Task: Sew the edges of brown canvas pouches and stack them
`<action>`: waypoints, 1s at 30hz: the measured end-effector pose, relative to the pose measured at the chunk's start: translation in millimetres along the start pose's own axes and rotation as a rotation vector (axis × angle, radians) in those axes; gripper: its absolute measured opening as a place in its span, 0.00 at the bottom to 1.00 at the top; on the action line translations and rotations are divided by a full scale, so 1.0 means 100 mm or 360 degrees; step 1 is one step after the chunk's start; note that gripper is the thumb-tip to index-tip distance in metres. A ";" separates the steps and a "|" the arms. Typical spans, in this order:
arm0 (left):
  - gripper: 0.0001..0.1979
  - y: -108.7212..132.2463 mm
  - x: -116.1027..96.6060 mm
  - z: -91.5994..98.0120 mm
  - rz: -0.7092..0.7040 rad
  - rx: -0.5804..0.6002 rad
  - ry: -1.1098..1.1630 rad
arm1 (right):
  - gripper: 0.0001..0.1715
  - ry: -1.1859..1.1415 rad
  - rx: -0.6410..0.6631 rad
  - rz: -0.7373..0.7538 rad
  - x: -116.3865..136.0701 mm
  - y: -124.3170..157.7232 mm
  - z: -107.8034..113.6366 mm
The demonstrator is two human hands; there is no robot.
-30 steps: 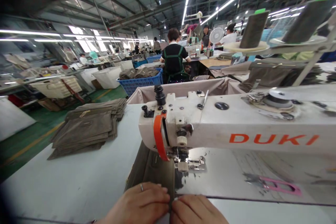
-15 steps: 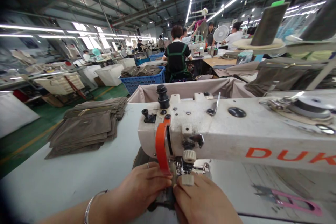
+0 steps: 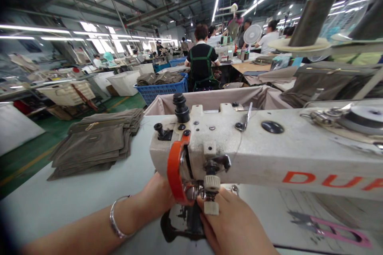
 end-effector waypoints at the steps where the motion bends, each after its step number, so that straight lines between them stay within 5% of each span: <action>1: 0.08 0.00 0.01 -0.01 -0.0002 -0.0010 0.0012 | 0.17 -0.0009 0.0004 -0.0004 -0.01 0.00 0.00; 9: 0.08 0.03 0.04 0.02 0.0032 -0.0059 0.0064 | 0.15 -0.0047 -0.0072 -0.0028 0.01 -0.05 0.09; 19: 0.13 0.03 -0.05 0.21 0.0175 0.0030 0.0037 | 0.14 -0.0143 0.0087 -0.0065 -0.01 -0.05 0.06; 22: 0.15 0.20 -0.14 0.25 0.0338 0.0175 -0.0055 | 0.16 -0.0242 0.0141 -0.0061 -0.01 -0.02 0.05; 25: 0.25 0.44 -0.40 0.16 0.0221 0.0311 -0.0071 | 0.23 -0.0280 0.0127 0.0027 0.02 0.01 0.06; 30: 0.18 0.73 -0.59 0.08 0.0066 0.0157 -0.0265 | 0.23 -0.0275 0.0211 0.0099 0.05 0.07 0.00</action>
Point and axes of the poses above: each hand's wrist, its own y-axis away from the middle knuckle, its own z-axis out of the back of the hand, x = y × z, the point moved 10 cm from there along -y, towards the middle knuckle, and after that the axes turned 5 degrees about z, right-handed, at the moved point
